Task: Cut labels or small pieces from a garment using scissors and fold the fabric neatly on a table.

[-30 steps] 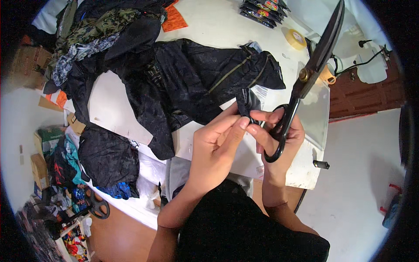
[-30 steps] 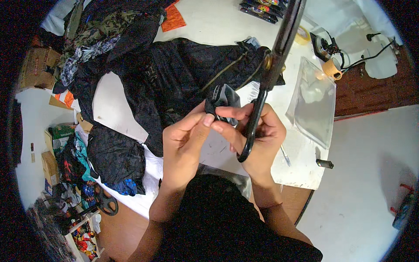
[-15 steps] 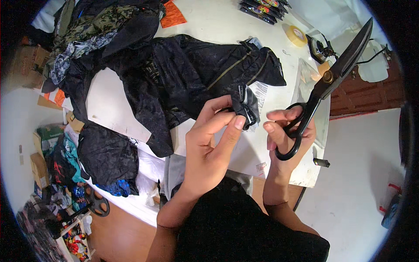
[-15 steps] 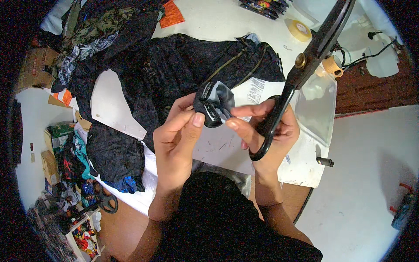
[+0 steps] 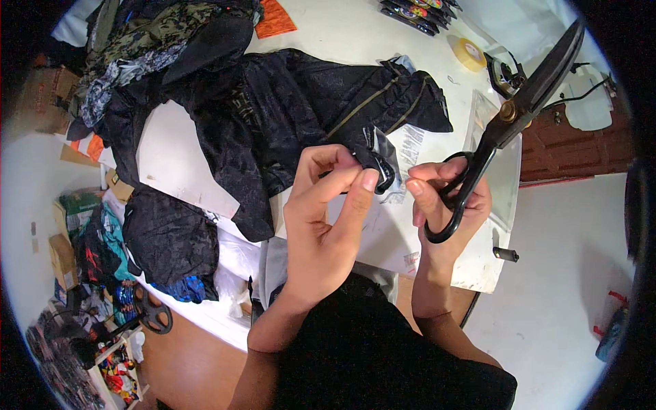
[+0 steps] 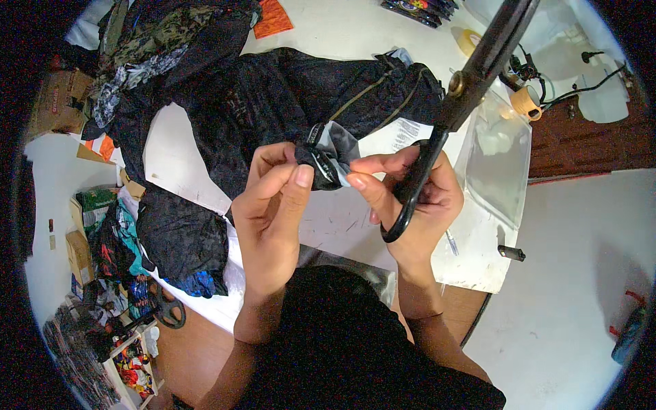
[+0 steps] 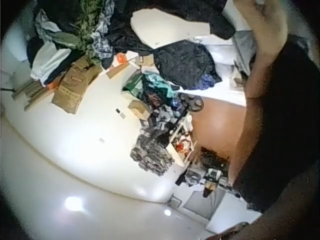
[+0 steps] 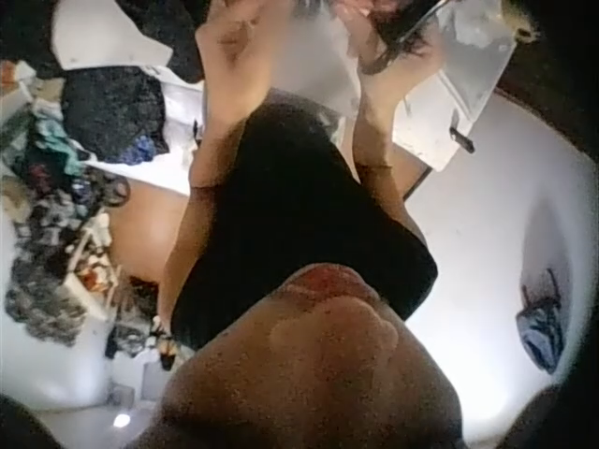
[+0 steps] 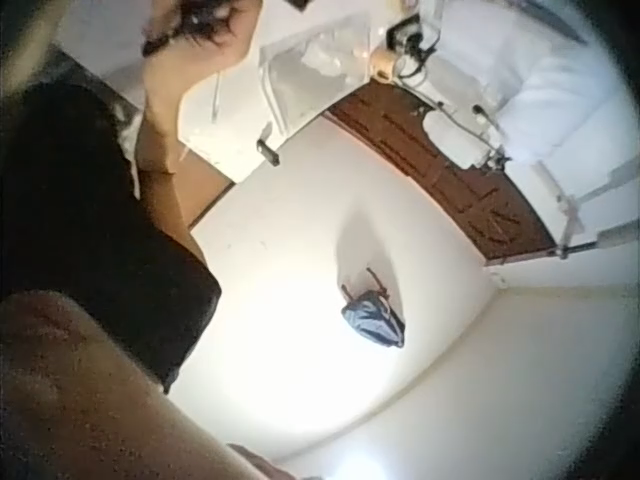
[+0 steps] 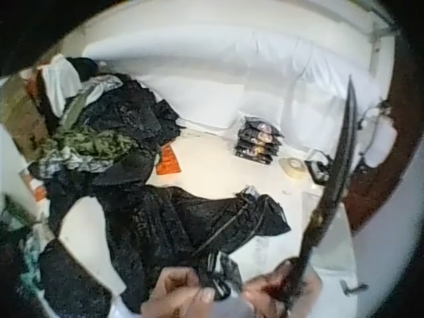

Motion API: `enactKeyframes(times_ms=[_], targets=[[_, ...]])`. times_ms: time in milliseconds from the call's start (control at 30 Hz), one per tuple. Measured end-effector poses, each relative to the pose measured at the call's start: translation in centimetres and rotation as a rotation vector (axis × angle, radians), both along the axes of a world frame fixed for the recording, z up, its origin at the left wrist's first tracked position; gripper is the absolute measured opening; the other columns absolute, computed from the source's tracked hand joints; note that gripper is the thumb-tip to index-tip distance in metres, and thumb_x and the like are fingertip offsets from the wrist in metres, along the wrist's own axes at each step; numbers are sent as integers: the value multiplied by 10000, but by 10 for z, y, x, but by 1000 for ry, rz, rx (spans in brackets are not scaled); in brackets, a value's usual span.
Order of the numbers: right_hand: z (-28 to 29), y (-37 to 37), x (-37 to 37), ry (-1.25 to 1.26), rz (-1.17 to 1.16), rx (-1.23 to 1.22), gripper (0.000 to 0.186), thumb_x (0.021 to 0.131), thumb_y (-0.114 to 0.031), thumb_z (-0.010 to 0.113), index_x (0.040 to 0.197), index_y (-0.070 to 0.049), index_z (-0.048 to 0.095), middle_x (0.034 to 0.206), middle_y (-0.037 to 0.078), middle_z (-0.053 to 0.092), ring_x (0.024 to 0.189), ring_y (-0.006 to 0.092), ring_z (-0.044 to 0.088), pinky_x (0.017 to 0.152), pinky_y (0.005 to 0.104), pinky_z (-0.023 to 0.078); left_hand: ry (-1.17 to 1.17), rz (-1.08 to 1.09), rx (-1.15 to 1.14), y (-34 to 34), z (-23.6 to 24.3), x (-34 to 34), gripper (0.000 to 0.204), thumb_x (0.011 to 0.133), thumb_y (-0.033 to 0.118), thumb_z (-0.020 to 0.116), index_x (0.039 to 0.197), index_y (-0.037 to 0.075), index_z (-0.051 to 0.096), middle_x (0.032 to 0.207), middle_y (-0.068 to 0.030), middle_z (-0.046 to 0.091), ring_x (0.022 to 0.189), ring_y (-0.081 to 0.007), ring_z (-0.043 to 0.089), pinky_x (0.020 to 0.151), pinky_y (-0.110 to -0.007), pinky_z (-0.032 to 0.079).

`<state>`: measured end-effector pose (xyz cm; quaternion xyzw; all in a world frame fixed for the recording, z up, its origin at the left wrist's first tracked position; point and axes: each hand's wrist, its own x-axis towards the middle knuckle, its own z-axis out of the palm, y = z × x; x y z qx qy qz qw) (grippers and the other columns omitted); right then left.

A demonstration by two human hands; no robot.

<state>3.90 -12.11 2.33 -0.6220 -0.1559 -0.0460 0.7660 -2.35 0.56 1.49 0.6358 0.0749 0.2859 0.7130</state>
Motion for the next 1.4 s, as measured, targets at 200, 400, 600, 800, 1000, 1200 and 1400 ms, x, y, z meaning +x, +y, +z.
enactKeyframes(times_ms=[200,400,600,800,1000,1200,1400], targets=[[-3,7,-1,-90,-15,-66,329,723,67,803,884,-14,527,832,167,715,500,38,536,433,164,397,7,-41,0,-1,3,1,82,903,17,644,948,-51,652,922,-68,556,834,-127,513,743,-244,412],[0,10,-6,-103,2,58,310,757,78,768,860,-23,494,844,191,681,501,75,546,415,185,404,20,-29,-15,-3,14,2,92,905,17,638,933,-69,628,859,-79,591,751,-122,527,686,-239,422],[-2,7,-5,-116,16,147,345,768,78,755,899,-44,460,838,193,666,534,95,575,399,188,419,84,23,-115,-3,16,0,103,934,29,609,923,-73,607,785,-43,574,735,-71,499,657,-218,413],[2,-11,-18,63,-31,-35,414,664,-188,909,778,-38,540,678,90,626,503,80,534,402,198,354,-14,45,-308,-2,15,0,107,954,47,602,930,-52,632,804,20,578,751,-12,470,641,-181,388],[-25,-70,3,-535,-139,-670,635,566,-536,911,662,-48,516,524,-33,457,437,79,413,430,220,288,-98,-102,-497,14,19,6,131,978,62,538,949,-26,630,941,-111,678,897,-186,674,896,-415,553],[-15,-86,2,-882,-224,-980,686,535,-567,906,680,-83,442,524,1,452,429,142,417,426,252,320,-349,-233,-966,8,28,13,116,929,65,642,999,-26,656,948,-57,673,862,-107,641,889,-327,550],[-4,-82,-2,-984,-296,-1123,728,513,-599,899,621,-124,358,482,-17,378,392,138,360,413,240,298,-240,-207,-760,9,34,4,82,929,52,646,951,-24,668,855,3,647,775,-26,555,704,-194,458]])
